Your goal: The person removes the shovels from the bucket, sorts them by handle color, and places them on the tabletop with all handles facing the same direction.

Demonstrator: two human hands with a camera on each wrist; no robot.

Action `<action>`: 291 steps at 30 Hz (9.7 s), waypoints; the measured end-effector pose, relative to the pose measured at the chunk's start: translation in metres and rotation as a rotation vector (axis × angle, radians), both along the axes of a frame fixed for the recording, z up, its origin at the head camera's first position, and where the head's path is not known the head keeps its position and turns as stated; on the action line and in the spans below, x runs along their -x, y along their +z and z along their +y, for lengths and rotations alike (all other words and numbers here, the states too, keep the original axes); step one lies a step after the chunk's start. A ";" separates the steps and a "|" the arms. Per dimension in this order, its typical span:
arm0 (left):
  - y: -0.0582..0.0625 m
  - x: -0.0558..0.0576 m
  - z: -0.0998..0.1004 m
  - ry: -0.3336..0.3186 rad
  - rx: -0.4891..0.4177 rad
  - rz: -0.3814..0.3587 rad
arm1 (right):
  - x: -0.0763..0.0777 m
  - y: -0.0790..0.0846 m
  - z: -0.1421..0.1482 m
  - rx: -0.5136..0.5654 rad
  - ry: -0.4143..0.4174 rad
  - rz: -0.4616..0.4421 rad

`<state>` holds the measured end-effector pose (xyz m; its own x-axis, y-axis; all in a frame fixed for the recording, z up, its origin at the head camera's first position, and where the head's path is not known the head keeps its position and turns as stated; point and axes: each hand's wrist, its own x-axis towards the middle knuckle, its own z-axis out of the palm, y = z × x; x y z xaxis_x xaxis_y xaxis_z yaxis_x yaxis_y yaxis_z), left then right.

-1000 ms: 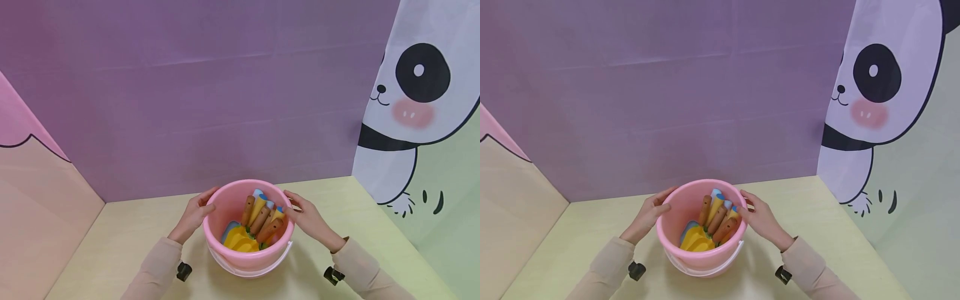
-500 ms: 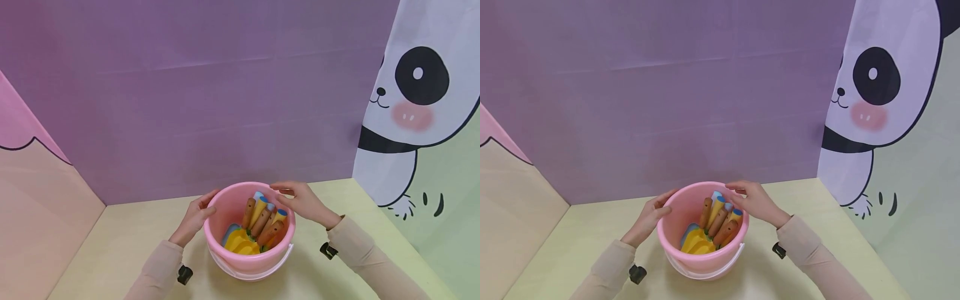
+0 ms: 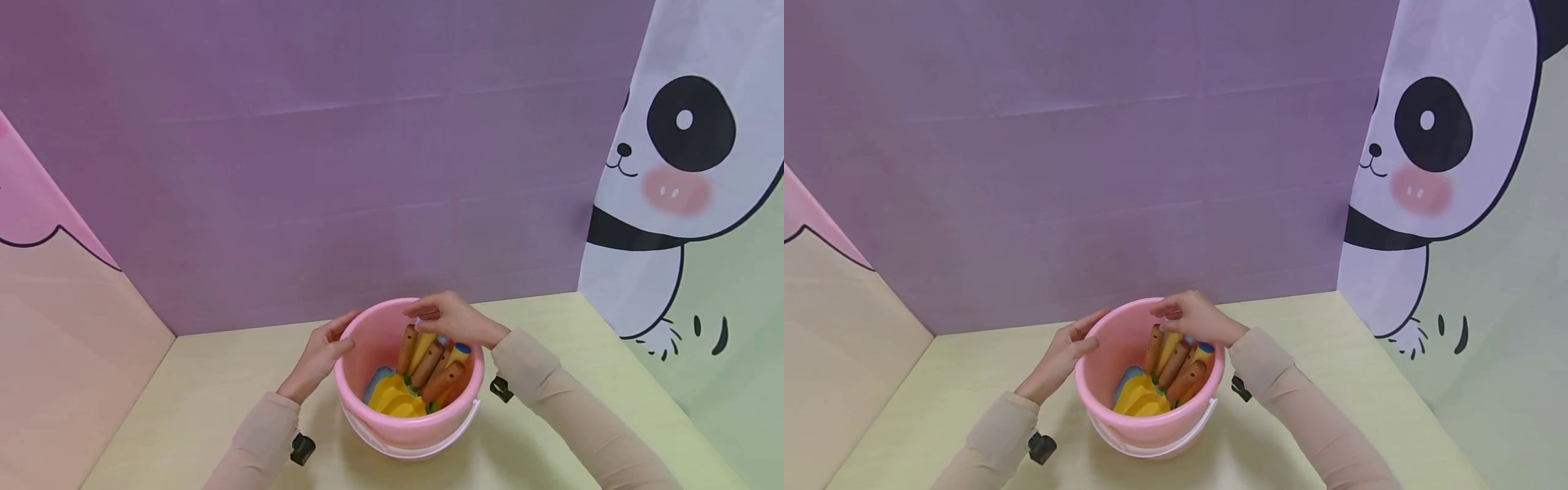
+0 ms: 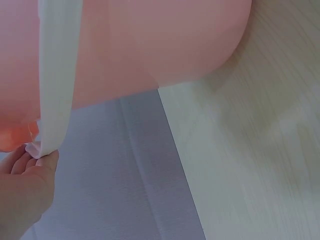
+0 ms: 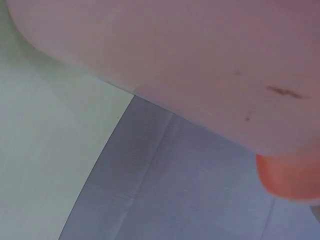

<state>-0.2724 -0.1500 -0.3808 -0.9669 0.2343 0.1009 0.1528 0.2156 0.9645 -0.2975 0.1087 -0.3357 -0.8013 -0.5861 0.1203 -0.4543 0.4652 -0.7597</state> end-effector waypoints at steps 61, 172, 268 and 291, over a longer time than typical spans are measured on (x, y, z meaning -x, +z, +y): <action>0.003 -0.001 -0.010 0.003 0.000 -0.002 | -0.013 -0.002 -0.024 -0.308 0.242 0.045; 0.002 0.000 -0.008 -0.005 -0.034 -0.011 | -0.029 0.003 0.138 0.292 -0.838 0.104; -0.002 -0.001 -0.007 0.025 -0.050 -0.028 | -0.003 -0.139 0.214 0.445 -1.448 -0.137; -0.002 -0.004 -0.008 0.020 -0.037 -0.013 | 0.007 -0.157 0.216 0.563 -1.412 -0.319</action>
